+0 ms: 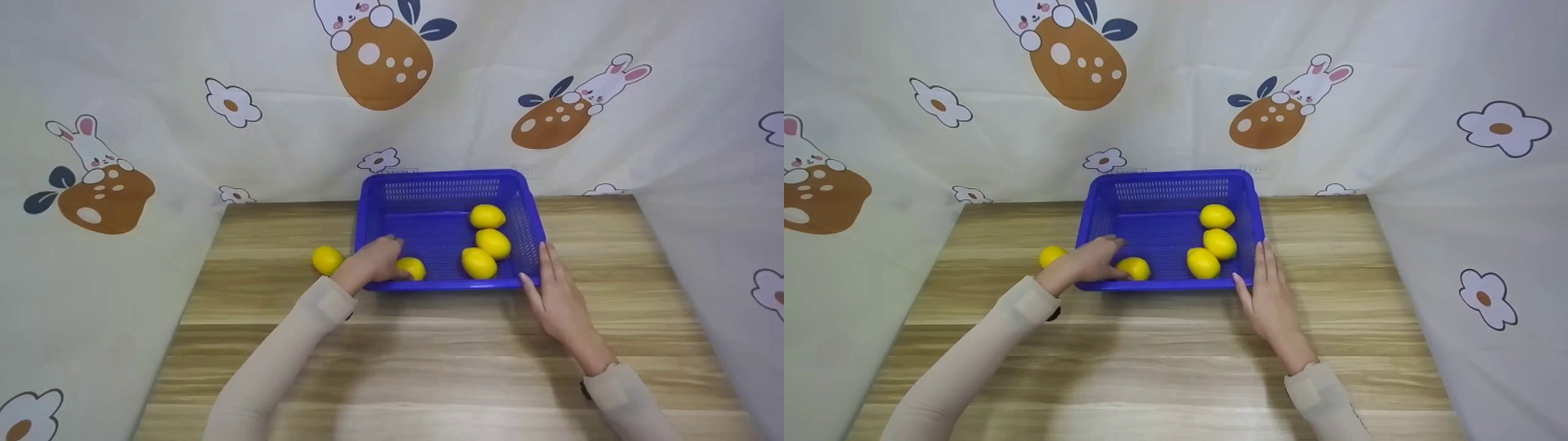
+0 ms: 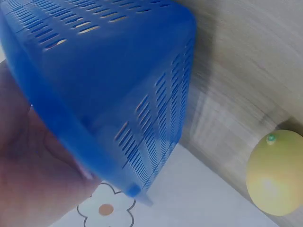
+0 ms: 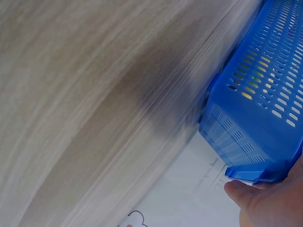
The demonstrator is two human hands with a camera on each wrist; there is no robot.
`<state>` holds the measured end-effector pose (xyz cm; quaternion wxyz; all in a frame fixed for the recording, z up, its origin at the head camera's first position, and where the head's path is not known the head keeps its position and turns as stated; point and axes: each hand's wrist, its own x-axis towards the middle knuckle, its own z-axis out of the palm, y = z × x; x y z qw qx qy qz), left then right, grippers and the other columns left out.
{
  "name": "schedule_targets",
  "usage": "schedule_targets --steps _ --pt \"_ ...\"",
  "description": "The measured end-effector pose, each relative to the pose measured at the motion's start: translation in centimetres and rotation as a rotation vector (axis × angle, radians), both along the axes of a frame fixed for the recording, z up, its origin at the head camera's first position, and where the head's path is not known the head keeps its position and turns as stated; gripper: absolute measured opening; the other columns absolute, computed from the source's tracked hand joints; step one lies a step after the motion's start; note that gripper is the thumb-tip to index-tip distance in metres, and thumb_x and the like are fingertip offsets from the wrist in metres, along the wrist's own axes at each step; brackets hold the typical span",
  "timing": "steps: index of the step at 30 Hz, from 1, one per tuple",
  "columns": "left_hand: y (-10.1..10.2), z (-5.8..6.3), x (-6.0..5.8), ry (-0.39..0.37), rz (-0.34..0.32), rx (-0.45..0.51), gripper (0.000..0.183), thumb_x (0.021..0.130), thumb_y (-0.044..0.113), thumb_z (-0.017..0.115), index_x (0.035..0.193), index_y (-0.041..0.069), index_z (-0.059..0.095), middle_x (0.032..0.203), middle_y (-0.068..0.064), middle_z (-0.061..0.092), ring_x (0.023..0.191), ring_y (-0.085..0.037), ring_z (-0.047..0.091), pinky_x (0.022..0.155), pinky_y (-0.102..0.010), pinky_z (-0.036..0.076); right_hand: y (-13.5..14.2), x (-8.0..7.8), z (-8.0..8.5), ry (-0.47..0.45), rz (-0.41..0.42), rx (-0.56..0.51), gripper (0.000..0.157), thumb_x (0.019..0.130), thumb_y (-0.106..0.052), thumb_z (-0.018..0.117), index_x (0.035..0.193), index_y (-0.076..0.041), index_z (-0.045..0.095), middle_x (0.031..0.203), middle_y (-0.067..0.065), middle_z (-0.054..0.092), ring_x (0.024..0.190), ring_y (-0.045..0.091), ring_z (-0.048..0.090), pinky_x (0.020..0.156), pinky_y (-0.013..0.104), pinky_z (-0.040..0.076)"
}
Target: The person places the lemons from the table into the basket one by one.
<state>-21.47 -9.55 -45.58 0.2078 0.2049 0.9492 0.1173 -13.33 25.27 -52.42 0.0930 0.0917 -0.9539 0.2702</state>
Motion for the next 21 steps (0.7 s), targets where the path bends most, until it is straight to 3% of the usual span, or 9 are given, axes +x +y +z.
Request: schedule_targets --steps 6,16,21 --pt "-0.7 0.4 0.8 0.064 0.001 0.022 0.075 0.096 0.035 0.079 0.147 -0.012 0.051 0.152 -0.032 0.052 0.145 -0.044 0.049 0.121 -0.054 0.042 0.0 0.0 0.0 0.013 0.001 -0.001 0.071 0.111 -0.027 0.053 0.163 0.011 0.021 0.168 0.034 0.023 0.150 0.054 0.034 0.120 0.071 0.032" --pt "-2.4 1.4 2.5 0.085 0.080 0.220 0.078 0.096 0.038 0.079 0.150 -0.010 0.050 0.155 -0.029 0.051 0.149 -0.043 0.044 0.125 -0.053 0.036 0.0 0.1 0.1 0.008 -0.002 0.004 0.071 0.112 -0.028 0.052 0.164 0.009 0.021 0.170 0.032 0.022 0.151 0.053 0.033 0.122 0.069 0.030" --pt "-2.9 1.2 3.4 0.141 0.098 0.254 0.077 0.097 0.039 0.078 0.149 -0.010 0.051 0.152 -0.031 0.052 0.146 -0.044 0.047 0.123 -0.054 0.039 0.0 0.2 0.1 0.000 -0.002 0.003 0.071 0.112 -0.028 0.052 0.164 0.009 0.020 0.170 0.032 0.021 0.152 0.053 0.031 0.122 0.069 0.029"
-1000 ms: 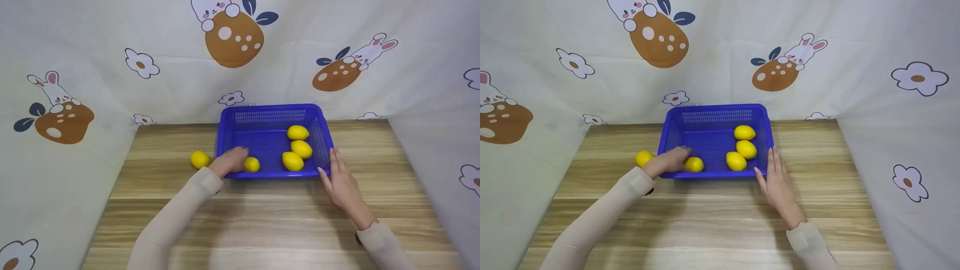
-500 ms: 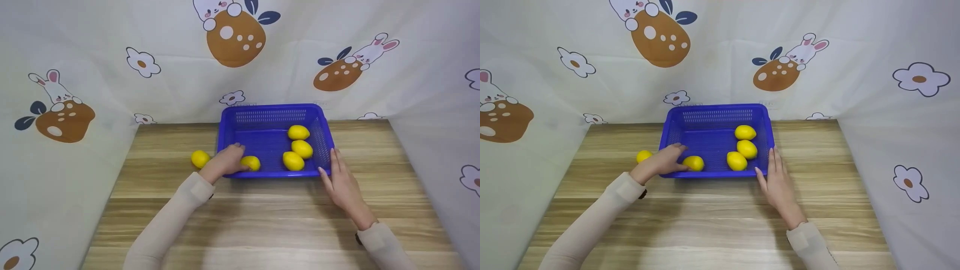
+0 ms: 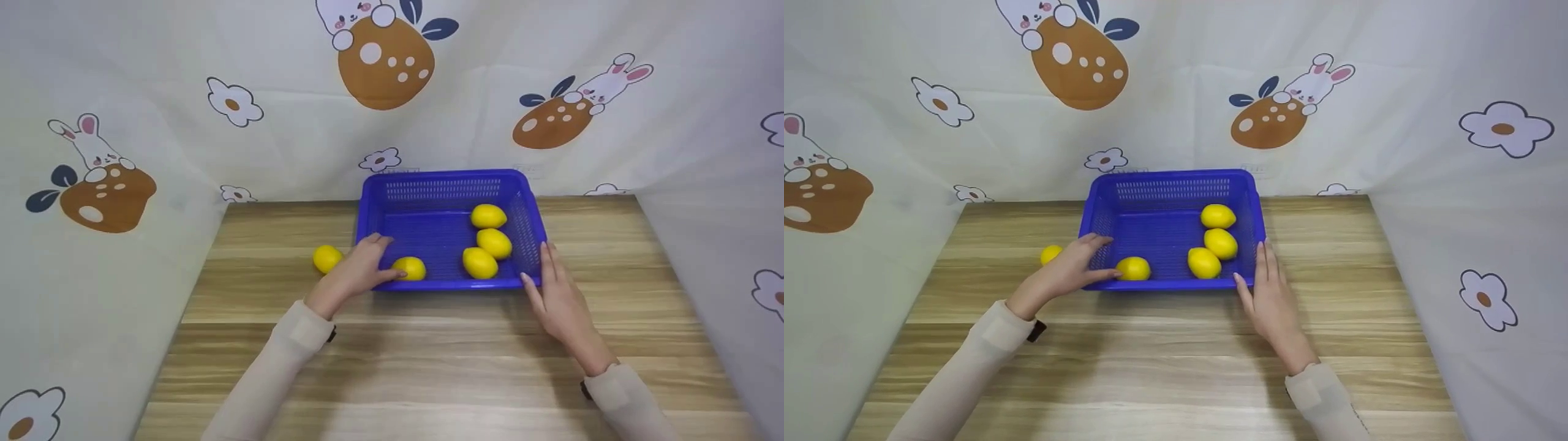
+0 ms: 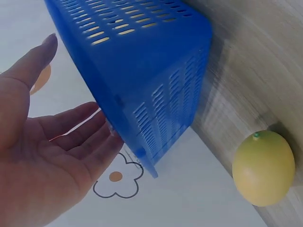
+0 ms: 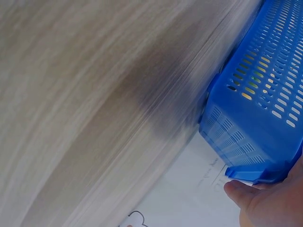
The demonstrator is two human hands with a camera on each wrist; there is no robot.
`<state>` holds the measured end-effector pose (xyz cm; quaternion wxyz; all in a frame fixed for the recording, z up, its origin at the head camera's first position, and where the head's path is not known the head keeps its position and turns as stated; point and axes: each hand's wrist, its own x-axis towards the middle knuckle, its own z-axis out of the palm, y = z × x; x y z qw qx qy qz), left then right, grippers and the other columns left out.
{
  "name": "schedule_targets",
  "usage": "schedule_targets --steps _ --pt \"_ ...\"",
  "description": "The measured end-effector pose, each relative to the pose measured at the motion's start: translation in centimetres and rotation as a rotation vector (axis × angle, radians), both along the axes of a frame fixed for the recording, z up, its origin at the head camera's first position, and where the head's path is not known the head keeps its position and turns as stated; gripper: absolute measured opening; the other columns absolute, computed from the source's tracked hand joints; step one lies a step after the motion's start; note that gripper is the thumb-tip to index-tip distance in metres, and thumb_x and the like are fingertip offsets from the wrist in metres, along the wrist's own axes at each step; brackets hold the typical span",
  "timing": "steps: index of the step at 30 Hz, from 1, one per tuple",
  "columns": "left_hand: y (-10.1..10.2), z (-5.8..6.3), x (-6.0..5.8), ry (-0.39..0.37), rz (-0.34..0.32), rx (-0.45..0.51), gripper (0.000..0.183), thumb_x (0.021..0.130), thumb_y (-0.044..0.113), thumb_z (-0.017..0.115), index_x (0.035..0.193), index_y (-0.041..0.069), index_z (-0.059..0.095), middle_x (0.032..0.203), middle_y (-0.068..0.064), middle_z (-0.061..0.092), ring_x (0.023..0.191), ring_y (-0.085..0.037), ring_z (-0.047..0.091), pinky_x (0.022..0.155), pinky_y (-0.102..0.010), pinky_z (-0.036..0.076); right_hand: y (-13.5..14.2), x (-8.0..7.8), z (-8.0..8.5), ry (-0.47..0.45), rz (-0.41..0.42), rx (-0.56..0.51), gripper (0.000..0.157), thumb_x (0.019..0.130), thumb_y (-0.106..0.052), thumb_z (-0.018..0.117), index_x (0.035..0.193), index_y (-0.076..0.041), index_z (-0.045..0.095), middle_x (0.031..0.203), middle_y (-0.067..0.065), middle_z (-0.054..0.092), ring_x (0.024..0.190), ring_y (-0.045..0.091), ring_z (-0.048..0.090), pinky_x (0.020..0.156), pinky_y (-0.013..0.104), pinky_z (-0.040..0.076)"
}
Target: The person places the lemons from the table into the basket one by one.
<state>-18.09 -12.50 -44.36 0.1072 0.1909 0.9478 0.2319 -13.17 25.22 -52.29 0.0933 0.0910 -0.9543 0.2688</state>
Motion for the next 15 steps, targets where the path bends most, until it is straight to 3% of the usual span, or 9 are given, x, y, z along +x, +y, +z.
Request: schedule_targets --steps 7,11,15 --pt "-0.6 -0.5 0.7 0.132 0.035 -0.020 0.076 0.100 0.040 0.073 0.152 -0.010 0.047 0.150 -0.030 0.052 0.141 -0.044 0.051 0.119 -0.055 0.044 0.0 0.0 0.0 -0.006 -0.005 -0.001 0.071 0.112 -0.028 0.052 0.164 0.009 0.020 0.170 0.033 0.020 0.152 0.054 0.031 0.122 0.069 0.028" --pt "-1.3 -0.5 0.8 0.169 0.070 0.018 0.077 0.101 0.041 0.072 0.154 -0.008 0.045 0.151 -0.030 0.051 0.141 -0.044 0.051 0.119 -0.055 0.044 0.1 0.0 -0.1 -0.009 -0.005 0.001 0.071 0.112 -0.029 0.051 0.164 0.009 0.019 0.170 0.033 0.019 0.152 0.054 0.031 0.122 0.069 0.029" --pt "-2.4 -0.8 1.0 0.256 0.095 0.076 0.073 0.102 0.040 0.072 0.152 -0.008 0.048 0.149 -0.031 0.053 0.138 -0.045 0.055 0.117 -0.055 0.046 0.1 -0.1 -0.1 -0.011 0.000 0.001 0.072 0.113 -0.029 0.050 0.165 0.008 0.019 0.171 0.032 0.018 0.152 0.054 0.030 0.122 0.070 0.029"
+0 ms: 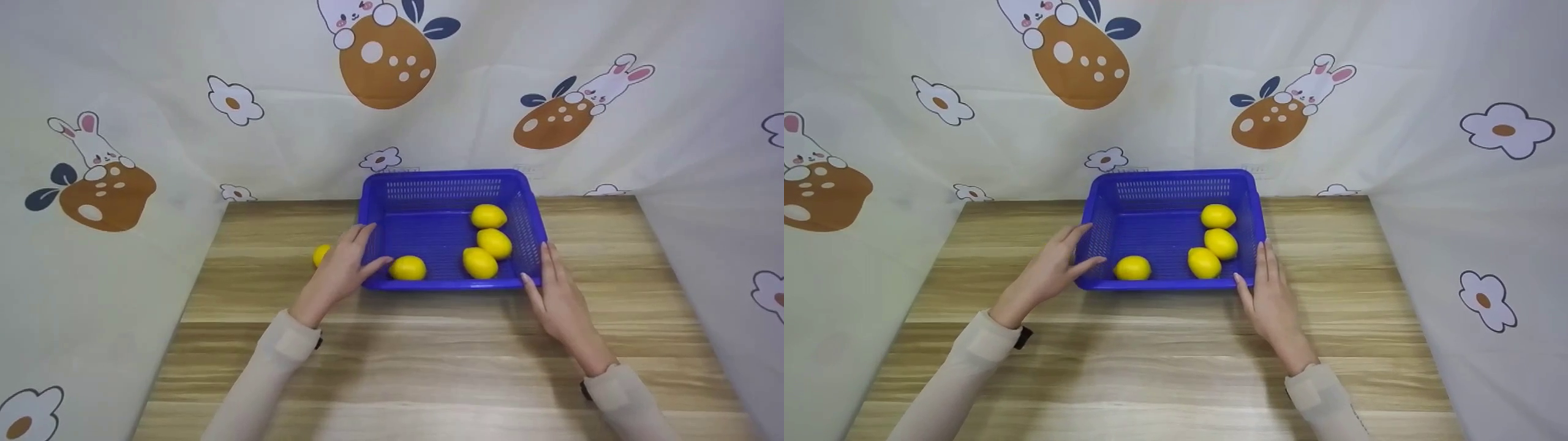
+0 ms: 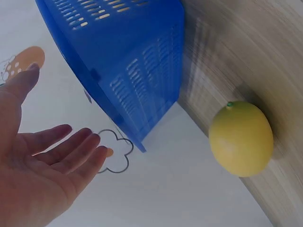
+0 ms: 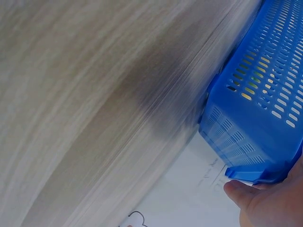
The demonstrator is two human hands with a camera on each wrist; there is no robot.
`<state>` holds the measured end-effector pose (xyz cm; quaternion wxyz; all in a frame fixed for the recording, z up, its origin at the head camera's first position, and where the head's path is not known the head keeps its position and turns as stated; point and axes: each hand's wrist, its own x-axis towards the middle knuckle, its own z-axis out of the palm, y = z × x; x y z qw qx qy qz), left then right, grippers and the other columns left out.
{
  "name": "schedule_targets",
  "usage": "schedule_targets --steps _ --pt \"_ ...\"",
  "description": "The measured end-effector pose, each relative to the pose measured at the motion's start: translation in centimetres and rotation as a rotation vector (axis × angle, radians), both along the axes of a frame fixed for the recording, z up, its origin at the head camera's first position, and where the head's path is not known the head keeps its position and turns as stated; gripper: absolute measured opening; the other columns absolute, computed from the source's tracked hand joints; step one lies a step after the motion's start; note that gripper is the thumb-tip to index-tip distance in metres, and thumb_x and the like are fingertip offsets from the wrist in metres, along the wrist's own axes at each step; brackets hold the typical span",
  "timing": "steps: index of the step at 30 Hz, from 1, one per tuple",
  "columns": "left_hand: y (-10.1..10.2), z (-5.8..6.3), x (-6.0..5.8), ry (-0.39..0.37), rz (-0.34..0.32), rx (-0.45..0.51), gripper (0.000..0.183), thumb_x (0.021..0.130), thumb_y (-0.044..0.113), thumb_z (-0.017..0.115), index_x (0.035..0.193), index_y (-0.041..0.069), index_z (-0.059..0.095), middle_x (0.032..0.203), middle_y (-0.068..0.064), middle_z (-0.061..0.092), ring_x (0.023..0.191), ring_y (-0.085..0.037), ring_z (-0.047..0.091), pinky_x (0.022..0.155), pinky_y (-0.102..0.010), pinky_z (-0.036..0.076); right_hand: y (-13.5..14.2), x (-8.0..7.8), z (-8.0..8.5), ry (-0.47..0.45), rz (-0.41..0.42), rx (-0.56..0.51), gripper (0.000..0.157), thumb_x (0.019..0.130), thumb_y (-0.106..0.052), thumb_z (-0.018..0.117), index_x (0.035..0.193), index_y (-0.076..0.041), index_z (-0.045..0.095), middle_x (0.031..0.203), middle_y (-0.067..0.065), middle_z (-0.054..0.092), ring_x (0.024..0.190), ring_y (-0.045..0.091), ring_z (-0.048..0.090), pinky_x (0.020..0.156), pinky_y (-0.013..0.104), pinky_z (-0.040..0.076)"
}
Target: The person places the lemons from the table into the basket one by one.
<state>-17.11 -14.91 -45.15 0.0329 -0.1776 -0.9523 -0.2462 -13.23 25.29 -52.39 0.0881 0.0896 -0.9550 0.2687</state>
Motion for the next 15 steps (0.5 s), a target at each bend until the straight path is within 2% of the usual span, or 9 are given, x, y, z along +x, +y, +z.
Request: schedule_targets --steps 6,15 --pt "-1.9 -0.9 0.2 0.153 0.029 0.056 0.063 0.104 0.035 0.069 0.146 -0.009 0.054 0.141 -0.029 0.059 0.130 -0.043 0.060 0.112 -0.055 0.051 0.0 0.0 0.0 0.007 -0.003 -0.002 0.072 0.112 -0.029 0.051 0.164 0.009 0.020 0.171 0.031 0.019 0.152 0.053 0.031 0.121 0.070 0.031" --pt "-4.9 -2.3 0.0 0.211 0.125 0.065 0.056 0.103 0.026 0.072 0.142 -0.010 0.056 0.140 -0.032 0.059 0.130 -0.048 0.059 0.110 -0.058 0.051 -0.1 0.0 0.1 -0.018 -0.008 0.004 0.072 0.113 -0.032 0.049 0.165 0.008 0.018 0.171 0.031 0.017 0.152 0.054 0.030 0.121 0.071 0.030"
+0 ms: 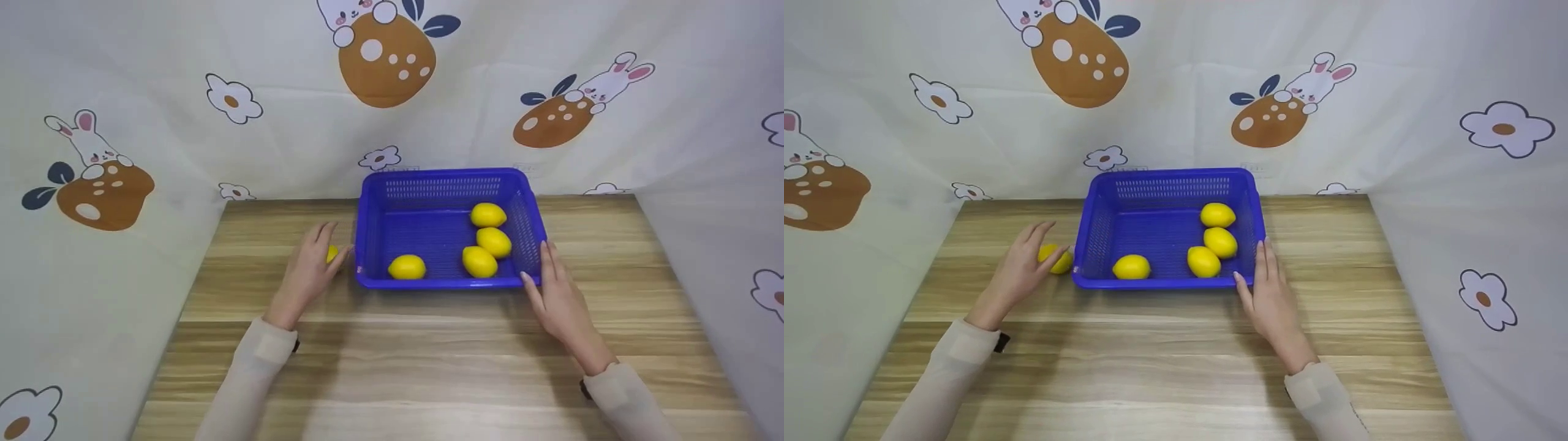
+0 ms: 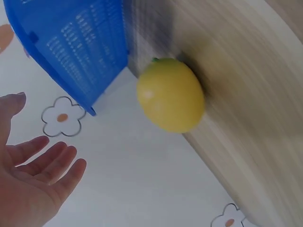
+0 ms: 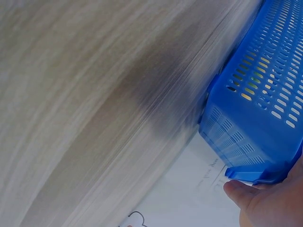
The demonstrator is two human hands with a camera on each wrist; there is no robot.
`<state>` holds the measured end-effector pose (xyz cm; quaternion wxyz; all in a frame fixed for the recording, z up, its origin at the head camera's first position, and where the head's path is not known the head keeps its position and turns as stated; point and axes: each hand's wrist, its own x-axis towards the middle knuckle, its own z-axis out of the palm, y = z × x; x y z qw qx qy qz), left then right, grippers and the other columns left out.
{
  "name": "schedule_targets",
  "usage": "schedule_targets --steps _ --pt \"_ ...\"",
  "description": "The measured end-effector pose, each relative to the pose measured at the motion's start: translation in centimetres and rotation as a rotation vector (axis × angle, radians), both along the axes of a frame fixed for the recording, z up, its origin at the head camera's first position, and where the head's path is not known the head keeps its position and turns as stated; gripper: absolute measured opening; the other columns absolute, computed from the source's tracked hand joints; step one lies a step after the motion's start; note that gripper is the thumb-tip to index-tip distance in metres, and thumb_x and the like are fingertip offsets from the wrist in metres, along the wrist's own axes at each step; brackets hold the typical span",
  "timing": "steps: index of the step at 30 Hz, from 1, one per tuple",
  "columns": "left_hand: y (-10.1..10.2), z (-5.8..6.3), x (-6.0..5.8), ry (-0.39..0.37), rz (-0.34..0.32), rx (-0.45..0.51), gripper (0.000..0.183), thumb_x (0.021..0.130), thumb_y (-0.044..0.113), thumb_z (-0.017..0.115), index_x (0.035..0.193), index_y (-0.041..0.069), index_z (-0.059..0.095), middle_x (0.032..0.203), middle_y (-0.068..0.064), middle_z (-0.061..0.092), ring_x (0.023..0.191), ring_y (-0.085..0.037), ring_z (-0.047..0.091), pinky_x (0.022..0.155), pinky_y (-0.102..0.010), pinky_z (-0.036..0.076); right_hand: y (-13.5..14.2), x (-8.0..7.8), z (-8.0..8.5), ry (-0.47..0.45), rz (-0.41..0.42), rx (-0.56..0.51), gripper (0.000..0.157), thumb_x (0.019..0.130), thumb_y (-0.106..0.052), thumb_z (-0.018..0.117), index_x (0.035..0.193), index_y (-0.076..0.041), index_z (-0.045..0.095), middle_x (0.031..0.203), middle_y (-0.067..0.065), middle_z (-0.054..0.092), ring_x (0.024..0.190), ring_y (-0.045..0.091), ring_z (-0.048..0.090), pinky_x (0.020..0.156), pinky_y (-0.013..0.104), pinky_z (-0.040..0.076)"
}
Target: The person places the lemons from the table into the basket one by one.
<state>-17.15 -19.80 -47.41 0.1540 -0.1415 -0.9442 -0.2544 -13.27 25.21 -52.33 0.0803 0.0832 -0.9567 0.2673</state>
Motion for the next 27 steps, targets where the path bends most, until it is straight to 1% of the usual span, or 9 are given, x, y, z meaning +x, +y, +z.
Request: schedule_targets --steps 2,6,9,14,20,27 --pt "-0.5 -0.3 -0.2 -0.010 0.014 -0.013 0.057 0.103 0.027 0.072 0.142 -0.011 0.056 0.140 -0.034 0.058 0.129 -0.049 0.059 0.110 -0.059 0.051 0.0 0.0 0.0 -0.002 -0.001 0.001 0.072 0.113 -0.032 0.049 0.165 0.008 0.018 0.172 0.031 0.017 0.153 0.054 0.030 0.121 0.071 0.029" --pt "-1.4 -1.0 -0.4 -0.077 0.042 -0.048 0.060 0.103 0.031 0.071 0.143 -0.011 0.055 0.141 -0.034 0.057 0.130 -0.050 0.058 0.111 -0.060 0.050 0.1 0.1 0.2 -0.009 -0.004 0.003 0.073 0.113 -0.032 0.048 0.165 0.007 0.017 0.172 0.031 0.016 0.153 0.054 0.029 0.120 0.072 0.029" --pt "-1.8 -1.7 -0.6 -0.121 0.044 -0.065 0.058 0.101 0.026 0.074 0.141 -0.012 0.057 0.139 -0.033 0.058 0.126 -0.049 0.061 0.109 -0.060 0.051 0.0 0.1 0.3 -0.015 -0.004 0.004 0.073 0.113 -0.033 0.048 0.166 0.007 0.016 0.172 0.031 0.015 0.153 0.054 0.028 0.120 0.072 0.030" --pt "-2.4 -2.6 -0.9 -0.167 0.034 -0.081 0.056 0.096 0.020 0.079 0.138 -0.012 0.059 0.133 -0.032 0.061 0.115 -0.048 0.065 0.102 -0.059 0.055 0.0 0.0 0.3 -0.017 0.000 0.010 0.073 0.113 -0.033 0.047 0.166 0.007 0.015 0.172 0.030 0.015 0.153 0.054 0.028 0.121 0.071 0.030" --pt "-2.8 -3.9 -1.3 -0.199 0.034 -0.100 0.062 0.093 0.020 0.082 0.138 -0.013 0.057 0.133 -0.033 0.060 0.117 -0.048 0.063 0.104 -0.060 0.054 -0.1 0.0 0.1 -0.004 0.002 0.007 0.073 0.113 -0.032 0.049 0.165 0.008 0.017 0.172 0.030 0.016 0.153 0.054 0.030 0.121 0.070 0.030" --pt "-3.0 -5.1 -1.7 -0.223 0.025 -0.125 0.064 0.092 0.019 0.084 0.140 -0.012 0.056 0.135 -0.033 0.058 0.120 -0.048 0.063 0.103 -0.059 0.055 0.0 -0.1 -0.2 0.014 -0.003 0.000 0.072 0.112 -0.029 0.051 0.164 0.009 0.018 0.171 0.031 0.018 0.151 0.055 0.033 0.121 0.070 0.031"
